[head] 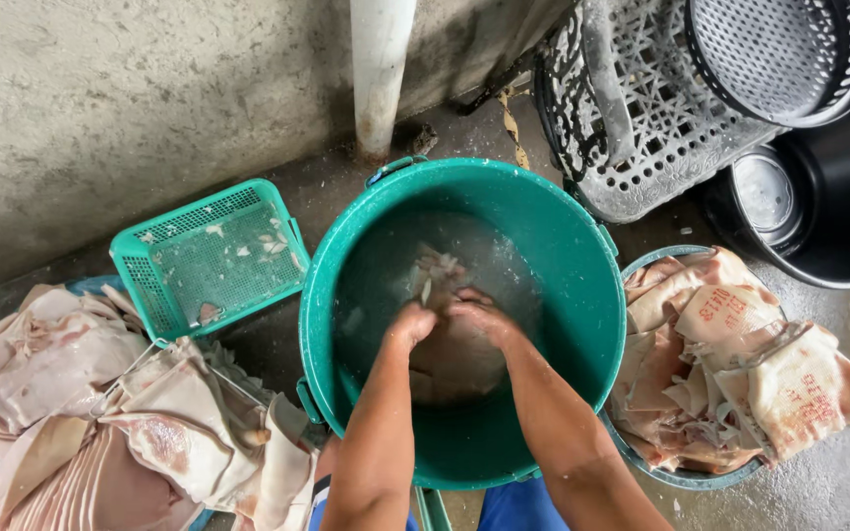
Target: The person washes pieces of meat in a bucket of water by hand and transfers them to a tub. They move pieces one at a time between different containers and piles on the floor.
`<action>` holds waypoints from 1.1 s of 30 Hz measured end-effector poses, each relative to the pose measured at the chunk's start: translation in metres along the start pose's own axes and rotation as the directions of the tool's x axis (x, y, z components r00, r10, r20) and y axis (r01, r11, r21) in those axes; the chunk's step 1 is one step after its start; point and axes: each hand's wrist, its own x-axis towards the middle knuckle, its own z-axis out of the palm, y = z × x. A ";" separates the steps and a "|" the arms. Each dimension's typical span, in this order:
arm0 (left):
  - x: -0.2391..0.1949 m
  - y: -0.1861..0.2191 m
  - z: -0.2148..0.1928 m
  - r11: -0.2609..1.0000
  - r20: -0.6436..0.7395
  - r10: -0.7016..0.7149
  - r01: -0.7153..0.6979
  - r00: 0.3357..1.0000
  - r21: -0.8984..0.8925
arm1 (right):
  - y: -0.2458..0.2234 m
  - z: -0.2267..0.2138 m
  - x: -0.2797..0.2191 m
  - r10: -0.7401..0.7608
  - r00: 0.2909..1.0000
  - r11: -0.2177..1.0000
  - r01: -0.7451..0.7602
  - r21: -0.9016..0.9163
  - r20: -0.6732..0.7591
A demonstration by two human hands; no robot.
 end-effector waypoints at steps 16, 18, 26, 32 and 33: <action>-0.003 -0.021 -0.023 0.591 0.049 -0.218 0.092 0.975 0.801 | 0.031 0.061 -0.036 0.070 0.908 0.463 0.338 -0.820 0.414; -0.005 -0.023 -0.022 0.572 0.022 -0.237 0.121 0.971 0.811 | 0.058 0.079 -0.031 0.084 0.939 0.423 0.271 -0.865 0.335; -0.040 -0.011 -0.029 0.449 0.057 -0.467 0.182 0.882 0.875 | 0.077 0.119 -0.006 0.108 0.945 0.523 0.210 -0.826 0.309; -0.030 0.010 -0.046 0.466 -0.004 -0.396 0.205 0.918 0.861 | 0.057 0.088 0.021 0.186 0.875 0.472 0.319 -0.822 0.447; -0.020 0.016 -0.051 0.522 0.005 -0.369 0.202 0.929 0.829 | 0.051 0.075 0.028 0.188 0.869 0.471 0.330 -0.818 0.458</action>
